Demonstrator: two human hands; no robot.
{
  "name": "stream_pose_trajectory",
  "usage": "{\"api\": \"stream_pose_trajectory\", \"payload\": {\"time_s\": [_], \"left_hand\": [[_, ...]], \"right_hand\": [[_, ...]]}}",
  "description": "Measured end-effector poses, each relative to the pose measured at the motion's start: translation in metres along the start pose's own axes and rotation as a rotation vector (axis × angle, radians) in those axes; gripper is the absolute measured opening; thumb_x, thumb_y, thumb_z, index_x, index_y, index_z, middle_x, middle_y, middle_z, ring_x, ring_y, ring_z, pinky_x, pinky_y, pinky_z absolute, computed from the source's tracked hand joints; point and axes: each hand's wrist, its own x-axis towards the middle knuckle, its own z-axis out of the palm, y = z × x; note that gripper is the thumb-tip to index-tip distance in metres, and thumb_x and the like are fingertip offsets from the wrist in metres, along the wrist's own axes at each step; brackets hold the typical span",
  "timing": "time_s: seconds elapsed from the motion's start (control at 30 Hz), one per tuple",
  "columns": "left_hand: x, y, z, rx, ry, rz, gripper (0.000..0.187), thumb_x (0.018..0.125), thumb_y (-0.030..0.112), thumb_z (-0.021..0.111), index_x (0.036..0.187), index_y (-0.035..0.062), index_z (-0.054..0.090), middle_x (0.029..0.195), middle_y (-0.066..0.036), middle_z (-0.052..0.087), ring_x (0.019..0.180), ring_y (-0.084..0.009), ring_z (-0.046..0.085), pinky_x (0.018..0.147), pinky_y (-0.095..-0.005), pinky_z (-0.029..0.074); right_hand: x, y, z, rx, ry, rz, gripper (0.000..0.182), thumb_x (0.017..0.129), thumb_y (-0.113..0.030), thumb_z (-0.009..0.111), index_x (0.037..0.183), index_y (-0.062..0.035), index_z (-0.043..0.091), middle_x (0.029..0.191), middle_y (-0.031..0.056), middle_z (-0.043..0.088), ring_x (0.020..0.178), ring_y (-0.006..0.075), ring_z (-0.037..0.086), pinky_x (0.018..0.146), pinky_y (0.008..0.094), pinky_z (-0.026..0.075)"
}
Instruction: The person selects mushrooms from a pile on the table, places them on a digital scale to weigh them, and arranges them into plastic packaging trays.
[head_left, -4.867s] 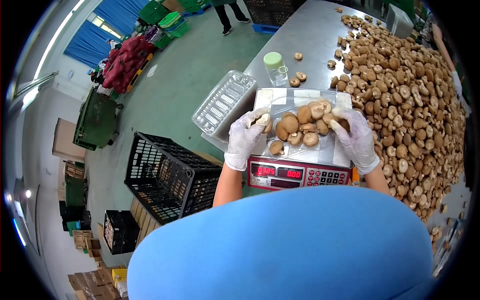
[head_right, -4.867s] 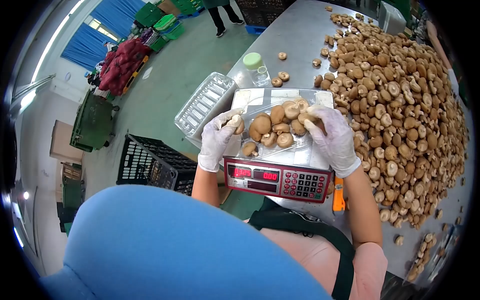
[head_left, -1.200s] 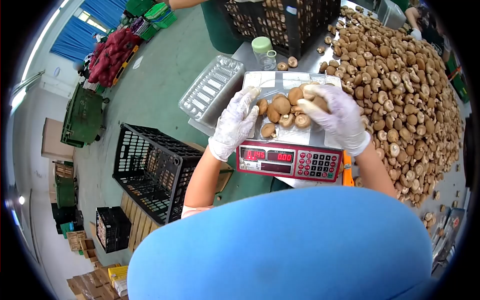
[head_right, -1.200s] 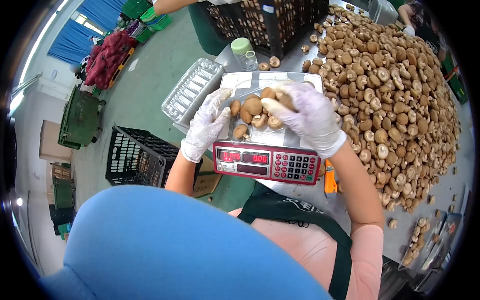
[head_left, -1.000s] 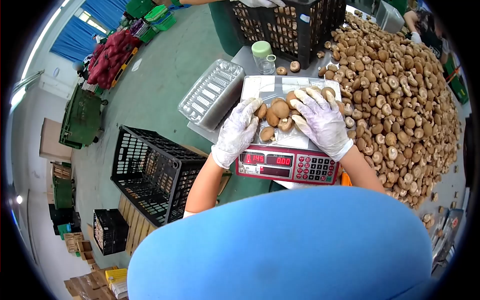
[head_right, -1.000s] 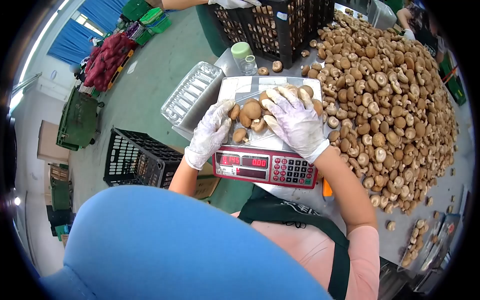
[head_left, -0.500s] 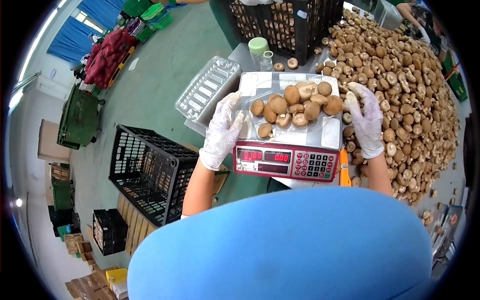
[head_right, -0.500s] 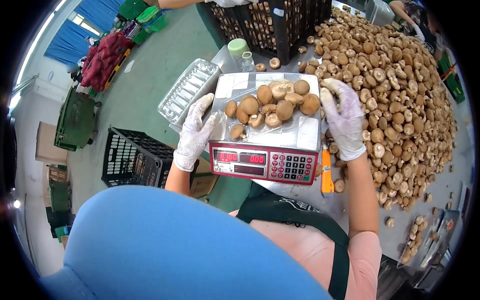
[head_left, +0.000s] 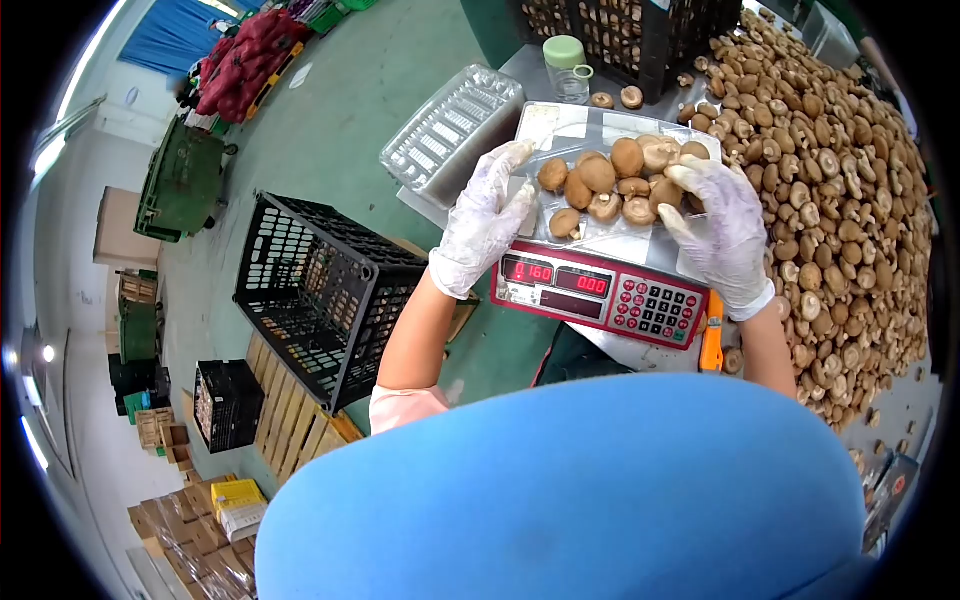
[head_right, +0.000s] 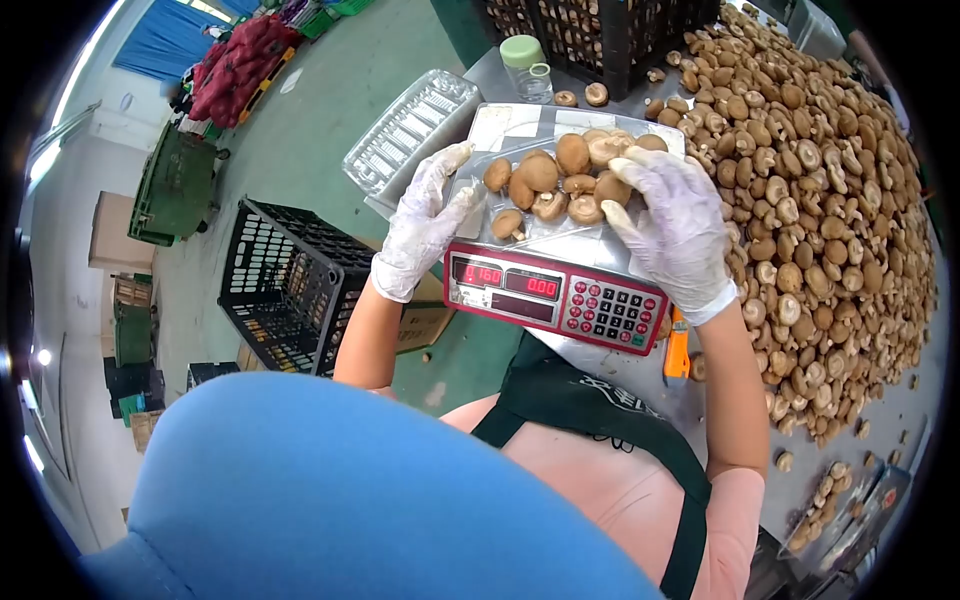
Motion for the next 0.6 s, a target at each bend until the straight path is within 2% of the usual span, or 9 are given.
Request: {"api": "stream_pose_trajectory", "payload": {"time_s": [0.2,0.27,0.3,0.4,0.43,0.47,0.5,0.57,0.6], "left_hand": [[0.0,0.016,0.004,-0.016,-0.063,-0.031,0.049,0.095,0.003,0.06,0.143,0.0012,0.051,0.14,-0.018,0.052,0.131,-0.0299,0.053,0.112,-0.0356,0.041],[0.001,0.011,0.007,0.049,-0.082,-0.009,0.049,0.096,0.005,0.06,0.144,0.0015,0.051,0.139,-0.018,0.052,0.131,-0.0307,0.053,0.112,-0.0364,0.042],[0.0,0.012,0.006,0.057,-0.092,-0.028,0.047,0.099,0.008,0.058,0.145,0.0036,0.05,0.14,-0.013,0.052,0.126,-0.0225,0.054,0.104,-0.0333,0.046],[0.002,0.01,0.008,-0.022,-0.106,-0.083,0.046,0.099,0.007,0.056,0.145,0.0034,0.05,0.139,-0.012,0.052,0.125,-0.0222,0.055,0.102,-0.0326,0.047],[0.002,0.009,0.008,-0.044,-0.1,-0.088,0.046,0.097,0.002,0.056,0.144,0.0029,0.051,0.138,-0.014,0.053,0.126,-0.0248,0.055,0.106,-0.0336,0.045],[0.002,0.007,0.008,-0.065,-0.094,-0.094,0.047,0.096,-0.003,0.055,0.143,0.0023,0.051,0.137,-0.017,0.054,0.127,-0.0274,0.055,0.11,-0.0346,0.043],[0.002,0.004,0.008,-0.061,-0.097,-0.092,0.047,0.096,-0.003,0.055,0.143,0.0023,0.051,0.137,-0.017,0.054,0.127,-0.0274,0.055,0.11,-0.0346,0.043],[0.003,-0.004,0.009,0.019,-0.069,0.127,0.048,0.097,0.0,0.05,0.145,0.0022,0.049,0.137,-0.011,0.054,0.106,-0.0156,0.059,0.091,-0.0291,0.051],[0.004,-0.007,0.011,0.022,-0.074,0.135,0.048,0.097,0.0,0.05,0.145,0.0022,0.049,0.137,-0.011,0.054,0.106,-0.0156,0.059,0.091,-0.0291,0.051]], "right_hand": [[-0.002,0.004,0.015,-0.025,-0.118,0.041,0.044,0.082,-0.023,0.08,0.122,-0.0109,0.066,0.12,0.0112,0.066,0.117,0.0297,0.061,0.106,0.0437,0.044],[-0.001,0.001,0.01,-0.006,-0.012,0.007,0.046,0.078,-0.022,0.082,0.119,-0.0101,0.066,0.115,0.011,0.067,0.112,0.0308,0.062,0.103,0.0437,0.047],[-0.002,-0.001,0.009,0.031,0.035,0.014,0.046,0.077,-0.022,0.082,0.118,-0.0101,0.066,0.114,0.0104,0.068,0.111,0.0308,0.063,0.102,0.0436,0.047],[0.001,-0.005,0.004,0.079,0.081,0.043,0.041,0.078,-0.023,0.083,0.115,-0.0104,0.068,0.112,0.0094,0.069,0.11,0.0296,0.063,0.102,0.0432,0.047],[0.003,-0.008,0.004,0.137,0.078,0.062,0.039,0.08,-0.025,0.083,0.113,-0.0107,0.068,0.111,0.0092,0.069,0.11,0.0287,0.063,0.102,0.0427,0.047],[0.01,-0.016,0.007,0.117,0.082,0.045,0.036,0.084,-0.034,0.079,0.112,-0.0128,0.07,0.109,0.0064,0.07,0.111,0.0251,0.063,0.107,0.0416,0.042],[0.016,-0.023,0.011,0.118,0.086,0.047,0.036,0.084,-0.034,0.079,0.112,-0.0128,0.07,0.109,0.0064,0.07,0.111,0.0251,0.063,0.107,0.0416,0.042],[0.032,-0.037,0.021,0.112,0.033,-0.077,0.037,0.089,-0.042,0.072,0.116,-0.0158,0.069,0.109,0.003,0.07,0.112,0.0218,0.061,0.111,0.042,0.035],[0.038,-0.043,0.032,0.096,0.032,-0.12,0.037,0.093,-0.043,0.068,0.118,-0.0158,0.068,0.109,0.0024,0.069,0.113,0.0212,0.061,0.113,0.0437,0.032]]}}
